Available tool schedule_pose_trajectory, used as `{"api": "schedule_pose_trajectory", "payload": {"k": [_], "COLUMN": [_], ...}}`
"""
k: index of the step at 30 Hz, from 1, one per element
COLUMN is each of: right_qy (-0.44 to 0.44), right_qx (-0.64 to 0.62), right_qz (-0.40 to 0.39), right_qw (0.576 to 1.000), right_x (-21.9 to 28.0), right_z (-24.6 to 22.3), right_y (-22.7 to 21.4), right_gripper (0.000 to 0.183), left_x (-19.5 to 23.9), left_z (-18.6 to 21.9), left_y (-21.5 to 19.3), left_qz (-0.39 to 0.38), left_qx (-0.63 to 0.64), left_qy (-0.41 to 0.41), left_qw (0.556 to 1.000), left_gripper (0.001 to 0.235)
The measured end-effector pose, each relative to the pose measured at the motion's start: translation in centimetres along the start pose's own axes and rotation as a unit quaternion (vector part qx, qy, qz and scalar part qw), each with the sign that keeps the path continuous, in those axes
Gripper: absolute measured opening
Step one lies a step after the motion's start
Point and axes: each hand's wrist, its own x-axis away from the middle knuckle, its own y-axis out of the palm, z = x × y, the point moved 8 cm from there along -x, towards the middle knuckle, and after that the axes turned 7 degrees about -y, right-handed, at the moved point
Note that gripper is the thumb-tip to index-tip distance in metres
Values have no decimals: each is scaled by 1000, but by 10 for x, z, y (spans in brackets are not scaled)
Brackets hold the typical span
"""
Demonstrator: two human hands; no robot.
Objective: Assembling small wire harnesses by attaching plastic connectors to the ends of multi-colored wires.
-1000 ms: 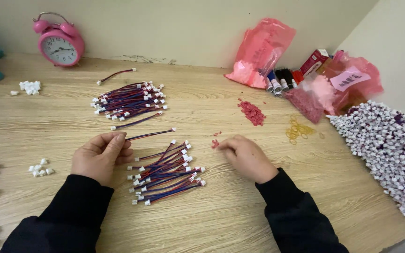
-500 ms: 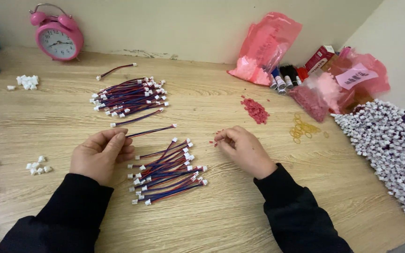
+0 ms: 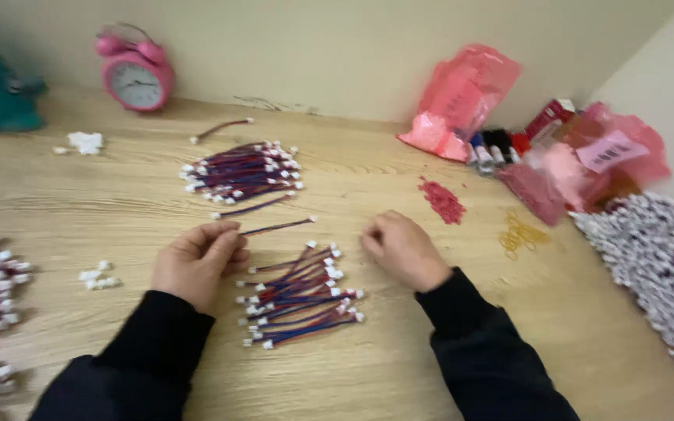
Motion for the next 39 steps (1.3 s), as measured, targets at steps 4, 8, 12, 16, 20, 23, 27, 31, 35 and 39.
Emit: {"api": "schedule_pose_trajectory", "payload": {"k": [4, 8, 12, 16, 20, 23, 27, 31, 35, 39], "right_qy": [77, 48, -38, -71, -109, -149, -164, -161, -148, -144], "right_qx": [-127, -307, -455, -465, -356, -287, -246, -293, -312, -288], "right_qz": [62, 118, 68, 41, 68, 98, 132, 138, 132, 148], "right_qw": [987, 943, 887, 882, 926, 941, 946, 932, 929, 935], "right_x": [4, -1, -17, -32, -35, -33, -33, -30, -33, -32], "right_z": [-17, -83, -148, -165, -175, -179, -180, -180, -175, -172], "right_y": [-28, -50, -35, -7, -14, -18, -15, -17, -13, -12], "right_gripper": [20, 13, 22, 23, 15, 11, 9, 12, 17, 15], "left_x": [-6, -13, -20, -14, -11, -5, -5, 4, 3, 3], "left_z": [-6, -16, -25, -17, -8, -1, -2, 6, 6, 5], "left_y": [2, 1, 2, 1, 2, 3, 0, 5, 4, 6], "left_qz": [15, 10, 0, 17, 4, -6, -14, -27, -38, -41], "left_qx": [32, 45, 53, 72, 97, 117, 128, 127, 135, 135], "left_qy": [-10, -17, -29, -39, -35, -38, -39, -42, -44, -46], "left_qw": [999, 999, 998, 996, 995, 992, 991, 991, 989, 989], "left_gripper": [18, 17, 17, 18, 26, 31, 34, 32, 34, 35]}}
